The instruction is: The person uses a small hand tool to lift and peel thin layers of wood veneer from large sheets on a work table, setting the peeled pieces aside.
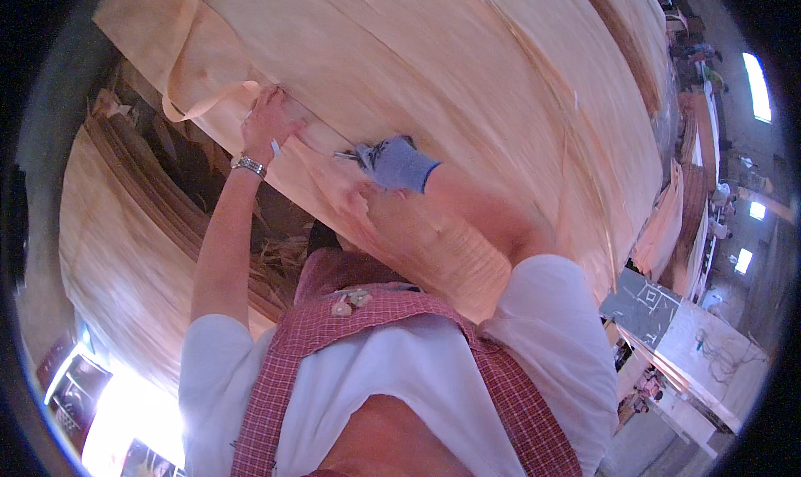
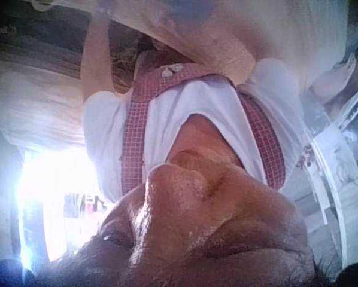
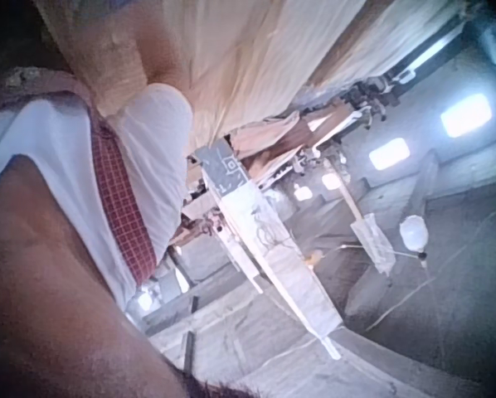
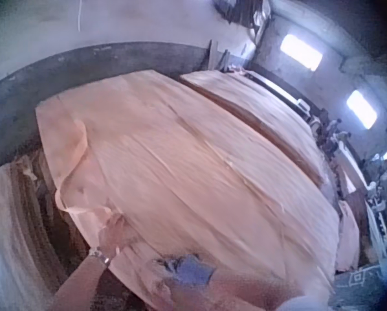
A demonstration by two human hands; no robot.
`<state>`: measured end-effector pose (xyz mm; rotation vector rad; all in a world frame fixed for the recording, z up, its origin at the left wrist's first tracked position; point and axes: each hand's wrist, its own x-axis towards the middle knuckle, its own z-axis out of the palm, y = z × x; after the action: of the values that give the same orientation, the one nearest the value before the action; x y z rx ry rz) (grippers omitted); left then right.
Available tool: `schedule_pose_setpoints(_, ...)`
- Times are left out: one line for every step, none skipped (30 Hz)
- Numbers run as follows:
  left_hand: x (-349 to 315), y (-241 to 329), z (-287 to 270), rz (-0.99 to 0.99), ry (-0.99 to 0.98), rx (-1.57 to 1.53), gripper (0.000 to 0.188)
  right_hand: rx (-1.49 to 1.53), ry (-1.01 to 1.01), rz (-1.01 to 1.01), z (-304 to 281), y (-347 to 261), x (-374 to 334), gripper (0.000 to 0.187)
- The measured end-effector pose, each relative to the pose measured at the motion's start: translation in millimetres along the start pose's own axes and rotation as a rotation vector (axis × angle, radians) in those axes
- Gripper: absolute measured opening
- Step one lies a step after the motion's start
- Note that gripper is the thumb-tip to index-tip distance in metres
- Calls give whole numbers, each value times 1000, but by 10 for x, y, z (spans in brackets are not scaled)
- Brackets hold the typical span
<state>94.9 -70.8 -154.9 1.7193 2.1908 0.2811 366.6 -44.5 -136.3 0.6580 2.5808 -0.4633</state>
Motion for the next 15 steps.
schedule_pose_setpoints(-3,4,5,9,24,-2,73,30,-37,-1,-53,101,-20,25)
schedule_pose_setpoints(-4,10,11,19,49,-4,73,-39,-54,-6,-96,185,-83,26)
schedule_pose_setpoints(-30,1,39,24,67,-5,73,-53,-60,-13,-132,274,-150,26)
schedule_pose_setpoints(-27,-51,82,31,69,5,73,-68,-64,-19,-173,364,-216,26)
schedule_pose_setpoints(5,-123,141,39,70,15,74,-83,-67,-24,-195,420,-279,26)
schedule_pose_setpoints(35,-102,119,53,76,20,75,-91,-82,7,-204,474,-341,26)
schedule_pose_setpoints(24,-77,110,35,46,0,75,-100,-97,37,-210,516,-394,26)
schedule_pose_setpoints(-6,-55,104,16,16,-20,75,-108,-112,68,-219,555,-445,26)
schedule_pose_setpoints(-33,-44,45,-9,-7,-36,75,-78,-48,49,-240,561,-491,25)
schedule_pose_setpoints(-31,-63,24,-15,-3,-9,75,-51,19,23,-265,533,-533,24)
schedule_pose_setpoints(-30,-90,39,-23,0,17,74,-23,85,-5,-286,489,-535,22)
schedule_pose_setpoints(-11,-86,81,-29,-1,40,73,164,296,-101,-186,481,-476,23)
schedule_pose_setpoints(-32,-88,126,-8,17,37,69,284,459,-146,-70,375,-336,24)
schedule_pose_setpoints(-23,-85,178,26,27,35,66,409,627,-176,54,193,-135,24)
schedule_pose_setpoints(5,-116,168,50,55,37,62,523,802,-222,68,59,63,25)
